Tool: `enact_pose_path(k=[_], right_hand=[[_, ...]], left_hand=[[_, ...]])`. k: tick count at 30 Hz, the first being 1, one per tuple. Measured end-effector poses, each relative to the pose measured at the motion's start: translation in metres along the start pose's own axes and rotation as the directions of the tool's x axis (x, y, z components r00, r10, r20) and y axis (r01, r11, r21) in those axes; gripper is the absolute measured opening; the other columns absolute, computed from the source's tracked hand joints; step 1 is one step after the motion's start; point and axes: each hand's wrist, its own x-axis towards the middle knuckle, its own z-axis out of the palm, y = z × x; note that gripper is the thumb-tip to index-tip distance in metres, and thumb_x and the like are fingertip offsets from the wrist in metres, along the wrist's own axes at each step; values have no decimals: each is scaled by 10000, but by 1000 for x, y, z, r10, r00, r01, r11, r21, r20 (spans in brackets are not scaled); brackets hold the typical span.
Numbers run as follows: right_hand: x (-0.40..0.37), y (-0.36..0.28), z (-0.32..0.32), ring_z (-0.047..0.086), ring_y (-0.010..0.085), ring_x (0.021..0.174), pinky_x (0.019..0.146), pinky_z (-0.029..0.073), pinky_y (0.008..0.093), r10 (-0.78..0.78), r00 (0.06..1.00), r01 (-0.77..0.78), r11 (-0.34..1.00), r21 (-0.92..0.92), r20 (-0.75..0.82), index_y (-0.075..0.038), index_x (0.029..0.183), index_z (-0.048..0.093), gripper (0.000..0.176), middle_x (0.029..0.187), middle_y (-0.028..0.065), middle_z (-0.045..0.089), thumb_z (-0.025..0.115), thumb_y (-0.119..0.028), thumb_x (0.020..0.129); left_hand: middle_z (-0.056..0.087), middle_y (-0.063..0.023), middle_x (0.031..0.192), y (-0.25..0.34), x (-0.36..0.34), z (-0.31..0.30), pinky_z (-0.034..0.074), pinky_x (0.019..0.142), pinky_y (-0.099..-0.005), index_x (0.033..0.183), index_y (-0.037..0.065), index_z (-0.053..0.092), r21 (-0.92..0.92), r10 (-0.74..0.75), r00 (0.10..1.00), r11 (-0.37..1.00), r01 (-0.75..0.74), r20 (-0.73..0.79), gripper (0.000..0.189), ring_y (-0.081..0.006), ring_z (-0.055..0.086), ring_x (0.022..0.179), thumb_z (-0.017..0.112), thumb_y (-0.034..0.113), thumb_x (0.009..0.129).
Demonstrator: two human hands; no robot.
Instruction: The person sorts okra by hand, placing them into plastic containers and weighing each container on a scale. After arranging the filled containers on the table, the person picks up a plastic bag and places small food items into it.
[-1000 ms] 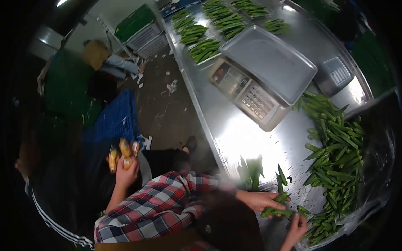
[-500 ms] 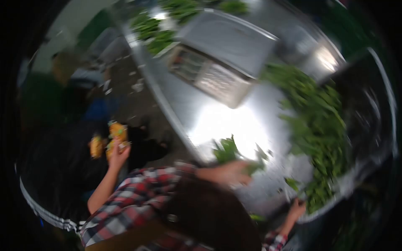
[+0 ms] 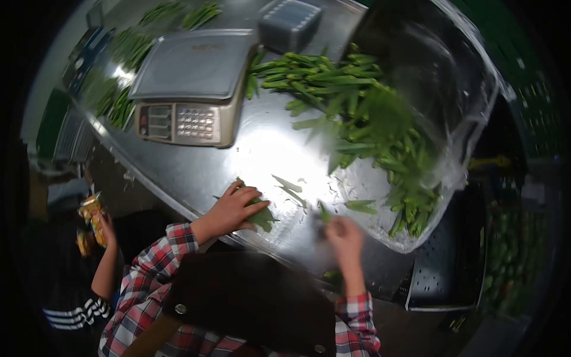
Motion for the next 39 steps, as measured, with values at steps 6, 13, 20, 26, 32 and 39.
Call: enact_pose_path(k=[6,13,20,26,32,39], right_hand=[[14,-11,82,577,319,734,637,482,363,-275,912,324,938,-124,306,-47,915,538,237,866,132,557,649,-169,745],[21,19,2,586,320,769,669,466,395,-28,974,4,994,-108,-224,-32,908,537,183,840,161,582,569,-180,807],[80,79,-88,607,357,675,617,463,419,45,862,-344,783,-517,-506,34,723,615,383,684,218,599,613,-347,762],[78,125,-92,609,376,714,646,468,435,258,790,-530,744,-407,-556,53,739,626,360,714,248,600,623,-305,700],[18,37,-81,537,101,560,516,419,260,384,878,-386,921,53,-286,18,714,625,218,593,53,585,622,-200,722],[24,-28,53,567,245,569,522,465,330,-341,891,404,897,-179,300,-32,739,561,195,657,109,549,674,-188,708]], left_hand=[[384,-160,1282,-4,-20,9,240,1002,-526,1236,81,428,-11,46,973,999,-50,-225,808,-352,362,1199,760,344,548],[347,-141,1333,0,1,21,161,1026,-537,1234,86,436,193,-12,997,981,27,-80,786,-342,304,1240,732,404,580],[349,-156,1326,-2,-2,14,162,1025,-531,1223,68,431,81,-57,987,994,70,-149,735,-342,305,1240,710,383,620],[358,-174,1309,-9,-21,17,201,1026,-476,1230,34,419,1,-168,948,985,175,-269,546,-348,319,1227,625,206,755],[368,-197,1288,-27,-36,19,286,997,-382,1220,-10,413,-207,-425,787,905,372,-447,393,-340,353,1199,500,99,853],[382,-209,1276,-27,-31,19,274,1007,-380,1222,-30,399,-235,-442,794,897,375,-417,408,-342,354,1200,492,100,847]])
